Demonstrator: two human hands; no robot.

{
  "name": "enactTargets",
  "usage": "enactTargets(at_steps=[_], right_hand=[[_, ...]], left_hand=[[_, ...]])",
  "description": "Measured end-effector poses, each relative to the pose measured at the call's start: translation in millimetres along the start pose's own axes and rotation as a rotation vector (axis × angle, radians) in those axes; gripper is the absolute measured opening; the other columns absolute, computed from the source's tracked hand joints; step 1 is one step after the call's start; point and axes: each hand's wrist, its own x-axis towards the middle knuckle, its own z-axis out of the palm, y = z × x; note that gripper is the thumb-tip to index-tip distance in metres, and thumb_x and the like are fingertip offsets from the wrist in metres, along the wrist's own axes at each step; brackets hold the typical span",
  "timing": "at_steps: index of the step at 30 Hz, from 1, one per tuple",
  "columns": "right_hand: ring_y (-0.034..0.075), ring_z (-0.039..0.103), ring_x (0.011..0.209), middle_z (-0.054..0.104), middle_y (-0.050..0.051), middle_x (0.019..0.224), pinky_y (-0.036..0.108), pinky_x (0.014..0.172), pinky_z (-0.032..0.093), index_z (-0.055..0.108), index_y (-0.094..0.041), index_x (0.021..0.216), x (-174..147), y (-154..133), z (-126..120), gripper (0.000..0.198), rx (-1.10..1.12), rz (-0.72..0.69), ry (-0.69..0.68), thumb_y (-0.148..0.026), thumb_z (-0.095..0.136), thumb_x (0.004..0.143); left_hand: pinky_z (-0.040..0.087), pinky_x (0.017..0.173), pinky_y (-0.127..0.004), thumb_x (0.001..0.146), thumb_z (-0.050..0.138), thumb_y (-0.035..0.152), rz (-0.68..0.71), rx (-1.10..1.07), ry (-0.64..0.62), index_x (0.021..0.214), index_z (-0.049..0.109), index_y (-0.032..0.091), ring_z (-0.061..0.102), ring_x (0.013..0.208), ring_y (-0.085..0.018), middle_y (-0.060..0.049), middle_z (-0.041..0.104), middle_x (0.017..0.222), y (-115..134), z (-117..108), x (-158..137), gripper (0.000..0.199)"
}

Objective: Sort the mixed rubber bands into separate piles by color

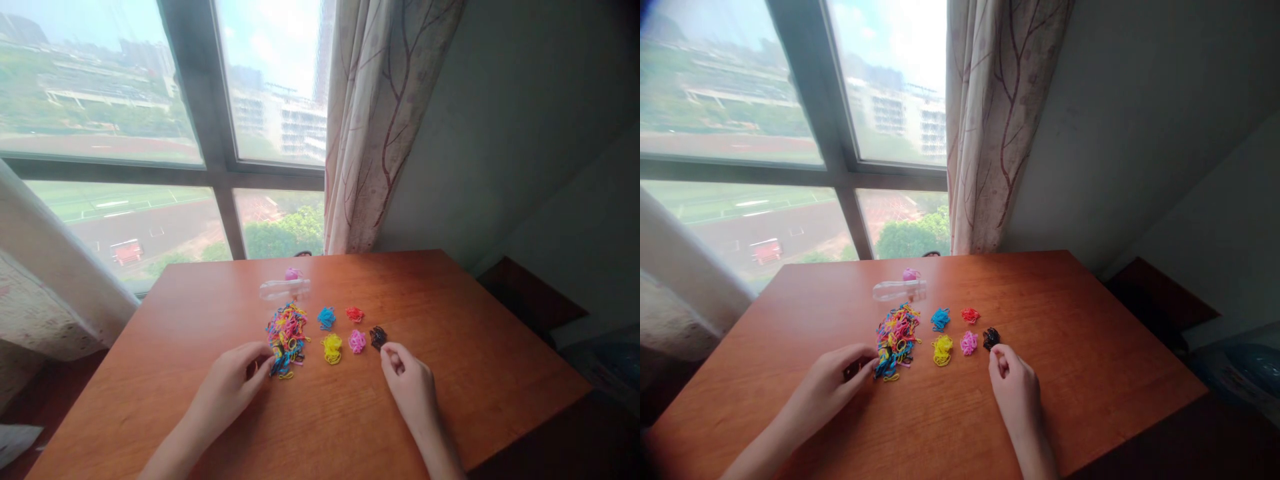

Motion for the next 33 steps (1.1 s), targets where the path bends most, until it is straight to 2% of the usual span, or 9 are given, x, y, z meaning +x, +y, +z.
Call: enactTargets(at_steps=[8,19,26,33], right_hand=[[0.016,0.058,0.056,0.062,0.001,0.062,0.025,0.052,0.031,0.067,-0.024,0.084,5,8,2,0.027,-0.197,-0.01,0.0,-0.035,0.044,0.093],[0.016,0.059,0.056,0.063,0.0,0.063,0.025,0.055,0.034,0.067,-0.024,0.086,5,2,-2,0.025,-0.164,-0.008,0.01,-0.036,0.046,0.093],[0.015,0.061,0.059,0.067,0.003,0.069,0.024,0.06,0.038,0.068,-0.021,0.086,-4,-35,9,0.029,-0.041,-0.144,-0.011,-0.032,0.044,0.096],[0.013,0.059,0.061,0.065,-0.002,0.07,0.023,0.06,0.033,0.063,-0.023,0.084,-25,-85,39,0.018,0.087,-0.303,-0.195,-0.017,0.047,0.091]], left_hand=[[0.042,0.061,-0.022,0.093,0.047,0.037,0.0,0.024,-0.005,0.088,0.068,0.019,0.058,0.064,-0.015,-0.002,0.07,0.076,-1,1,0,0.029],[0.042,0.062,-0.022,0.093,0.046,0.038,-0.004,0.039,-0.012,0.089,0.068,0.02,0.058,0.065,-0.015,-0.002,0.069,0.076,2,0,-1,0.029],[0.04,0.062,-0.022,0.091,0.044,0.029,0.001,0.112,-0.053,0.09,0.065,0.021,0.058,0.066,-0.015,-0.001,0.067,0.076,0,0,-2,0.023],[0.038,0.064,-0.022,0.089,0.043,0.023,0.04,0.205,-0.115,0.087,0.063,0.023,0.058,0.07,-0.016,0.0,0.066,0.077,0,3,-3,0.02]])
